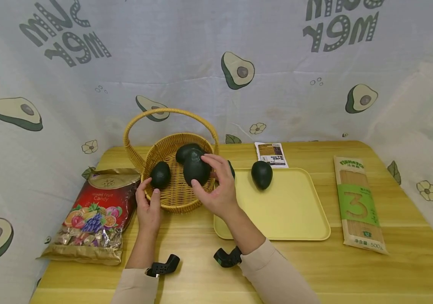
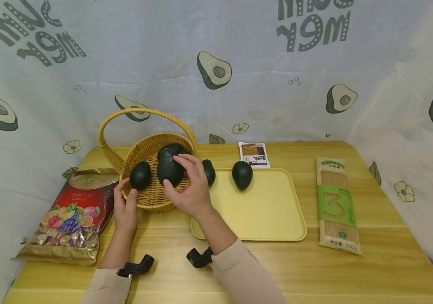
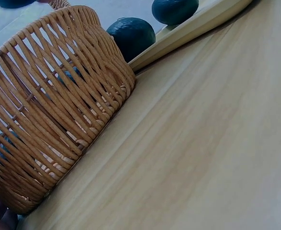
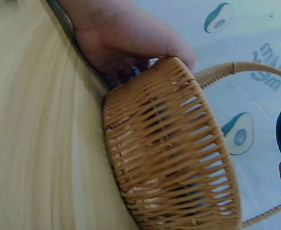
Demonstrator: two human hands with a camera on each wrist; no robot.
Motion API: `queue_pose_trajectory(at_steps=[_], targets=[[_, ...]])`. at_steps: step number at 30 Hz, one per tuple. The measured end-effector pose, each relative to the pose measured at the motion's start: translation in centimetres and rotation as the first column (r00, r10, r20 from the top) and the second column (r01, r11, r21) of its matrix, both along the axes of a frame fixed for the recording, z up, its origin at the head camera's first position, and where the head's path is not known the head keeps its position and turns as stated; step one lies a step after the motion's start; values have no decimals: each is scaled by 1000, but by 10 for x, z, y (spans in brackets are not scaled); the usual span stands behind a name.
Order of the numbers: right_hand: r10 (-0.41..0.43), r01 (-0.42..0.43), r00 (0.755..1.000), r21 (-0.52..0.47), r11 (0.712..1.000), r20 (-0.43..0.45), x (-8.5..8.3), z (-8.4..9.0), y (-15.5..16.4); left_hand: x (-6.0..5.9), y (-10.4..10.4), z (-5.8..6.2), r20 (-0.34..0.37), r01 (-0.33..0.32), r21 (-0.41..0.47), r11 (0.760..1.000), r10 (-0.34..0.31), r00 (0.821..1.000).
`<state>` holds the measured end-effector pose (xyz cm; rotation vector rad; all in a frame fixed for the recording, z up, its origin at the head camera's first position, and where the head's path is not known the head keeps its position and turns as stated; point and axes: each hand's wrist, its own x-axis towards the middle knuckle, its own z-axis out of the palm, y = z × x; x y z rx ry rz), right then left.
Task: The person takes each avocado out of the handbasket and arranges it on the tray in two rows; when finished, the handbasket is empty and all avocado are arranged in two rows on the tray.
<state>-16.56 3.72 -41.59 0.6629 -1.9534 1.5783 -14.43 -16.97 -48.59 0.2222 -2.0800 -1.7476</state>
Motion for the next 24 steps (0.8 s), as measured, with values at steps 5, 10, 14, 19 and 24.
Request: queue_pose_trajectory(at_steps=[5, 10, 14, 19, 24], targets=[[-50, 52, 995, 20, 998, -85, 5, 8, 18, -1, -1, -2, 7, -3, 3, 1000, 3, 1000], [-113, 116, 987, 26, 993, -116, 7, 17, 41, -1, -1, -2, 10, -3, -2, 1000, 3, 1000], [-155, 154, 984, -12, 988, -90, 4, 17, 60, 0, -1, -2, 7, 2, -1, 1000, -2, 1000], [-234, 233, 972, -17, 972, -22, -4, 15, 84, 1, 0, -1, -7, 1, 5, 1000, -1, 1000], [-300, 299, 947, 26, 954, 114, -8, 18, 110, 0, 0, -1, -16, -5, 0, 1000, 5, 1000]])
